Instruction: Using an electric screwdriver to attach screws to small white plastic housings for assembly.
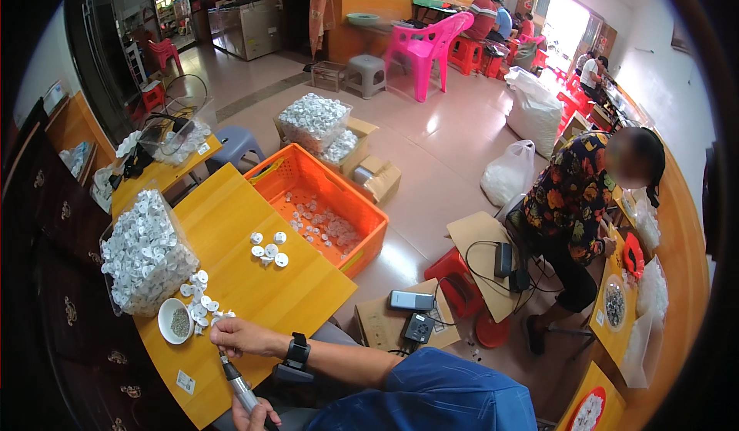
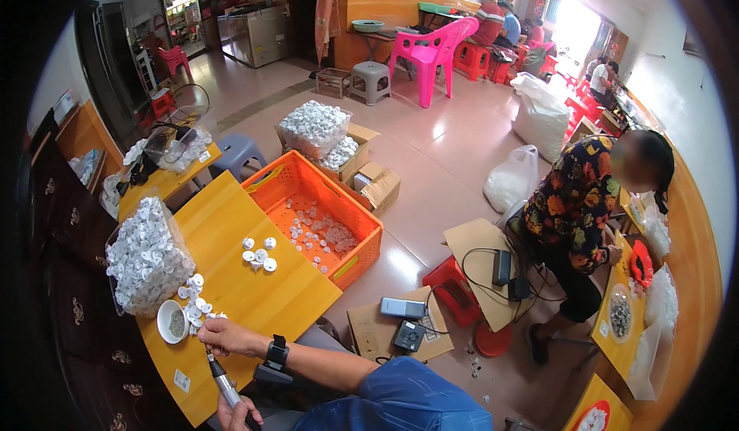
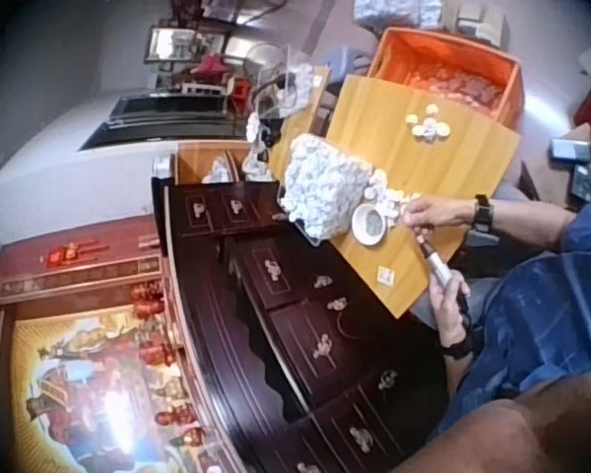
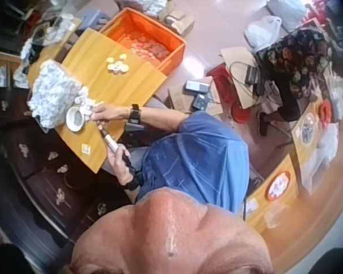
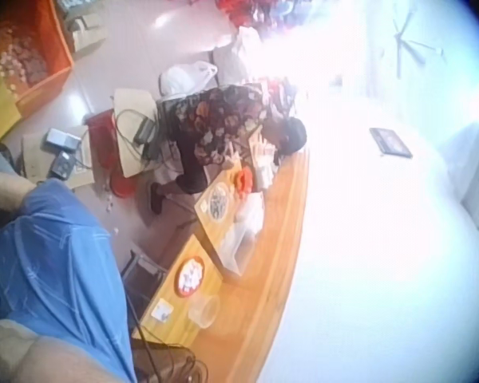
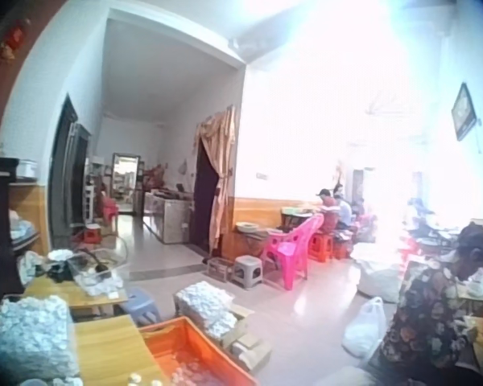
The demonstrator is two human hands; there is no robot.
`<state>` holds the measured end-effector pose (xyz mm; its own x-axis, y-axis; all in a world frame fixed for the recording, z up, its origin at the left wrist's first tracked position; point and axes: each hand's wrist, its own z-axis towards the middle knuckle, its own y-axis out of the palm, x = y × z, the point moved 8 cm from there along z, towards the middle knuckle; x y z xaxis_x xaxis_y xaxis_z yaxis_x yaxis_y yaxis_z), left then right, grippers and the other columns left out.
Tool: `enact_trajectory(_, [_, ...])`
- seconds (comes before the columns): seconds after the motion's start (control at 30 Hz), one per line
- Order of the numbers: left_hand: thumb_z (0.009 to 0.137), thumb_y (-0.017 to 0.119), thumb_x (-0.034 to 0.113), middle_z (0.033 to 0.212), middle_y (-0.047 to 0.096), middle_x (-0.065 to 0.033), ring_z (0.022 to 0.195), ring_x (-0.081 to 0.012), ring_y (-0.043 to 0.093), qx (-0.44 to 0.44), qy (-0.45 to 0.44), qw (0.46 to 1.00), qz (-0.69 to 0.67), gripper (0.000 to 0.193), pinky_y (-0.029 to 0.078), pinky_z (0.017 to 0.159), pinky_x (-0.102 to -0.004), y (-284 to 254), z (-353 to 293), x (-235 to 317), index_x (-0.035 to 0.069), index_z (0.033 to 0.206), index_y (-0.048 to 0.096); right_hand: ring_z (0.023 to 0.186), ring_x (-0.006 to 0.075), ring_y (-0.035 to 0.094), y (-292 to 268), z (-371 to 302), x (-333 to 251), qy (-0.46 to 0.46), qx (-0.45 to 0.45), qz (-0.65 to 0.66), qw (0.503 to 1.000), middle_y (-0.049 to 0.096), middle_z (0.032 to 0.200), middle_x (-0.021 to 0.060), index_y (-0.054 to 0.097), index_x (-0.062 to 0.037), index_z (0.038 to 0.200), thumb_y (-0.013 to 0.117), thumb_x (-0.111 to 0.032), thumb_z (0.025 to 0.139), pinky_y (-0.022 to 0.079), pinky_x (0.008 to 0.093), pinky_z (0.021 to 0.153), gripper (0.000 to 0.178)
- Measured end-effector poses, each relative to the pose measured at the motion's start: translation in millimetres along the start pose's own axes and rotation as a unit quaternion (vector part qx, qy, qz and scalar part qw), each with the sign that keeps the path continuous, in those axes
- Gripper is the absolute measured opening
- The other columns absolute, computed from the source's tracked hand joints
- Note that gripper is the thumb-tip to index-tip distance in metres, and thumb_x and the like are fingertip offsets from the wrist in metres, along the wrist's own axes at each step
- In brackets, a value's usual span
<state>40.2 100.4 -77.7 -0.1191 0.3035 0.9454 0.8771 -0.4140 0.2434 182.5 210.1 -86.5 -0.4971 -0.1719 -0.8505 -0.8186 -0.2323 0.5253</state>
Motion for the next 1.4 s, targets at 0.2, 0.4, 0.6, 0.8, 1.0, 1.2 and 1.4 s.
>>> enact_trajectory(0.2, [0.092,0.058,0.016,0.079,0.052,-0.0047,0.062,-0.0118,0.052,-0.016,-0.042,0.998,-0.033,0.022,0.044,0.056,-0.0236,21.0,-4.1,17.6,0.003,0.108,0.051,0.055,0.0014,0.047,-6.2,4.2,7.4,-0.012,-0.003,0.043,0.999,0.053,0.069,-0.0073,0.056,-0.015,0.087,0.054,-0.033,0.103,0.039,0.0161,0.05,0.024])
enact_trajectory(0.4, [0.092,0.059,0.025,0.08,0.053,-0.0055,0.061,-0.0122,0.052,-0.017,-0.056,0.996,-0.072,0.027,0.044,0.055,-0.0238,25.5,-4.4,19.3,0.003,0.104,0.051,0.059,0.0015,0.05,-5.9,2.2,2.1,-0.008,-0.029,0.045,0.999,0.055,0.072,-0.0072,0.056,-0.0144,0.087,0.056,-0.036,0.102,0.041,0.0162,0.055,0.026])
enact_trajectory(0.6, [0.092,0.059,0.013,0.077,0.053,-0.003,0.059,-0.0093,0.05,-0.002,-0.012,1.0,0.021,0.018,0.041,0.054,-0.0209,29.5,-2.8,22.6,0.004,0.106,0.051,0.062,0.0018,0.051,-4.9,-2.8,2.2,0.0,-0.032,0.018,0.999,0.055,0.074,-0.0072,0.058,-0.013,0.088,0.058,-0.035,0.101,0.044,0.017,0.058,0.026])
enact_trajectory(0.8, [0.092,0.059,0.005,0.077,0.053,-0.001,0.061,-0.0077,0.05,0.055,0.003,0.998,0.044,0.025,0.039,0.054,-0.0206,18.5,-9.3,19.2,0.003,0.116,0.051,0.066,0.0023,0.055,8.2,2.7,20.3,0.022,-0.036,0.054,0.998,0.058,0.077,-0.0069,0.063,-0.012,0.092,0.062,-0.032,0.098,0.046,0.0181,0.059,0.021])
enact_trajectory(1.0, [0.089,0.065,0.008,0.076,0.054,-0.0006,0.058,-0.0075,0.052,0.091,-0.017,0.993,0.071,0.039,0.044,0.053,-0.021,21.3,1.4,26.7,0.001,0.124,0.048,0.082,0.006,0.062,-10.8,-17.3,-1.4,0.011,-0.014,0.031,0.999,0.066,0.101,-0.0011,0.063,-0.0106,0.115,0.061,-0.039,0.098,0.051,0.0223,0.074,0.034])
enact_trajectory(1.2, [0.088,0.069,0.007,0.08,0.056,-0.0002,0.06,-0.0056,0.054,0.091,-0.017,0.994,0.062,0.041,0.046,0.055,-0.0209,8.8,-6.6,20.9,0.001,0.124,0.048,0.081,0.0109,0.061,-79.1,-22.4,-20.2,-0.078,0.181,-0.209,0.958,0.066,0.099,0.0018,0.064,-0.0061,0.111,0.071,-0.023,0.091,0.051,0.0269,0.068,0.027])
enact_trajectory(1.4, [0.089,0.071,0.012,0.079,0.057,0.0001,0.06,-0.0055,0.055,0.096,-0.033,0.993,0.065,0.038,0.048,0.056,-0.0212,-3.2,-15.7,3.8,0.002,0.119,0.051,0.086,0.0321,0.066,-43.4,-13.8,-39.0,-0.154,0.196,-0.552,0.796,0.064,0.105,0.0162,0.065,-0.0046,0.107,0.074,-0.014,0.08,0.054,0.0411,0.075,0.03])
